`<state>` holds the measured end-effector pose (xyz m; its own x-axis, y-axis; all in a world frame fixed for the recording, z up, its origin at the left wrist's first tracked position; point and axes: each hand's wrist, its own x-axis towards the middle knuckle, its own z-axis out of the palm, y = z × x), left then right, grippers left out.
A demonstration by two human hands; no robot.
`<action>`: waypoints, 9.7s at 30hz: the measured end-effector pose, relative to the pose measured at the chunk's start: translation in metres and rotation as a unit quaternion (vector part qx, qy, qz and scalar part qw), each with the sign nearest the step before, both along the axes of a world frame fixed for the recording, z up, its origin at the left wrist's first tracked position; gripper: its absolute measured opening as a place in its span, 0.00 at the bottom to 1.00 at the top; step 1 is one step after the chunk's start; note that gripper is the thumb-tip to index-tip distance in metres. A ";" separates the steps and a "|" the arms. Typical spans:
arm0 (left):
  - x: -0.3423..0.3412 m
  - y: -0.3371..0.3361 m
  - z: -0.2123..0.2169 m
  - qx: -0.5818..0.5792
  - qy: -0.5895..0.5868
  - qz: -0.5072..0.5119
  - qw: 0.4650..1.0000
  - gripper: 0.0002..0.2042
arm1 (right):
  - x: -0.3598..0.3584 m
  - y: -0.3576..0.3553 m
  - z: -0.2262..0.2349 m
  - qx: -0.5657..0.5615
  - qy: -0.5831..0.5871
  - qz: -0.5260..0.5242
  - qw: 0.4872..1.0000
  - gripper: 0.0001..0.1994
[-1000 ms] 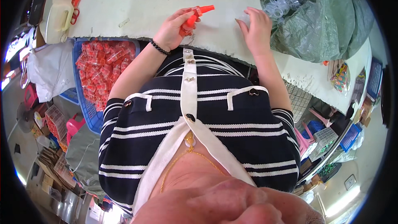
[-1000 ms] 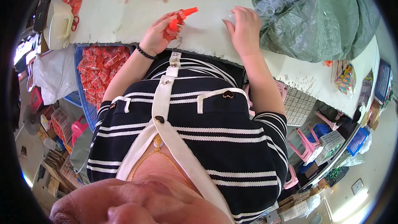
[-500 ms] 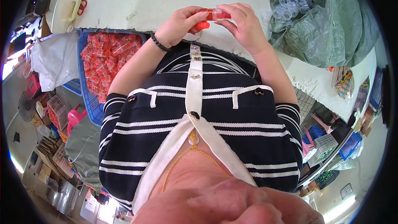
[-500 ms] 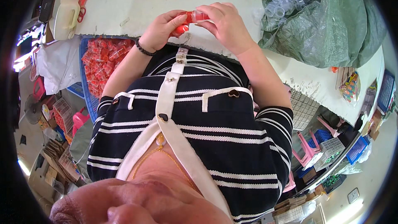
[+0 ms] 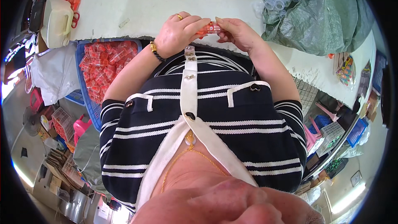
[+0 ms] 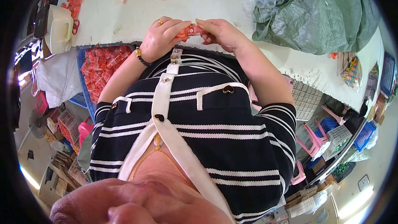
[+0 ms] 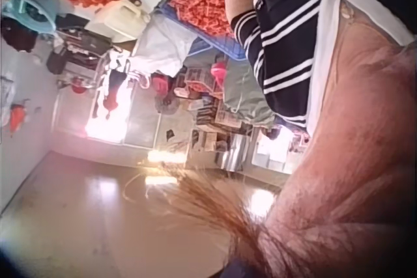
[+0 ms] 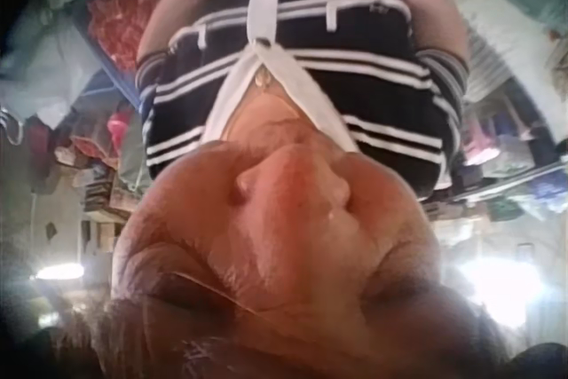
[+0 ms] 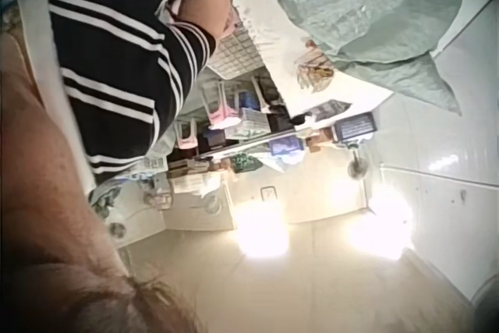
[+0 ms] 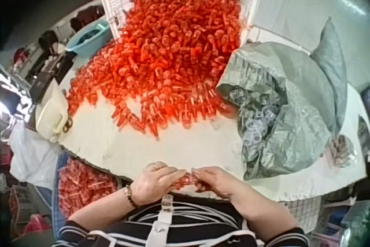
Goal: Sorting and inspecting small red plastic components into various containers on a workbench.
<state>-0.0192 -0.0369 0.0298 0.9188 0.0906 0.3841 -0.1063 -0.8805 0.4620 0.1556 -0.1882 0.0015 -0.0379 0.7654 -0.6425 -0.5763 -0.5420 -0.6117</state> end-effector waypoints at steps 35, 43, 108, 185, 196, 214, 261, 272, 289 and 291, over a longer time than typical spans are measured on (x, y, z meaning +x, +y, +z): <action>0.013 0.005 -0.005 -0.365 -0.038 0.234 0.901 0.18 | -0.036 0.042 0.017 0.252 -0.451 -0.005 0.857 0.14; -0.017 0.003 -0.016 -0.127 -0.073 0.172 0.974 0.18 | -0.050 0.044 0.003 0.049 -0.104 0.030 0.993 0.19; 0.009 0.017 -0.050 -0.871 0.048 0.153 0.465 0.13 | 0.076 0.029 0.002 0.131 -0.879 -0.037 0.458 0.20; 0.017 0.009 -0.021 -0.555 -0.009 0.277 0.784 0.16 | -0.028 0.057 0.014 0.269 -0.476 -0.003 0.837 0.14; -0.052 0.032 -0.011 -0.378 -0.004 0.271 0.885 0.15 | -0.033 0.069 0.004 0.220 -0.347 0.022 0.911 0.17; -0.059 0.097 -0.002 0.009 0.086 0.273 0.958 0.19 | 0.062 0.116 -0.030 0.266 -0.885 0.083 0.374 0.11; 0.012 0.016 -0.019 -0.769 0.153 0.098 0.613 0.15 | 0.002 0.010 0.032 0.210 -0.624 0.000 0.753 0.20; 0.009 0.005 -0.010 -0.626 0.139 0.111 0.759 0.14 | -0.007 0.023 0.025 0.275 -0.574 0.019 0.771 0.16; 0.014 0.015 -0.028 -0.798 0.102 0.187 0.564 0.16 | 0.075 -0.029 0.012 -0.001 -0.843 -0.024 0.537 0.21; 0.018 0.012 -0.024 -0.795 0.104 0.200 0.563 0.16 | 0.081 -0.028 0.013 -0.104 -0.797 0.016 0.594 0.20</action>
<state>-0.0013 -0.0250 0.0057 0.7127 0.3836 -0.5873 0.1555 0.7300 0.6655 0.2363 -0.2160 0.0144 0.7333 0.6787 0.0390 0.6594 -0.6961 -0.2841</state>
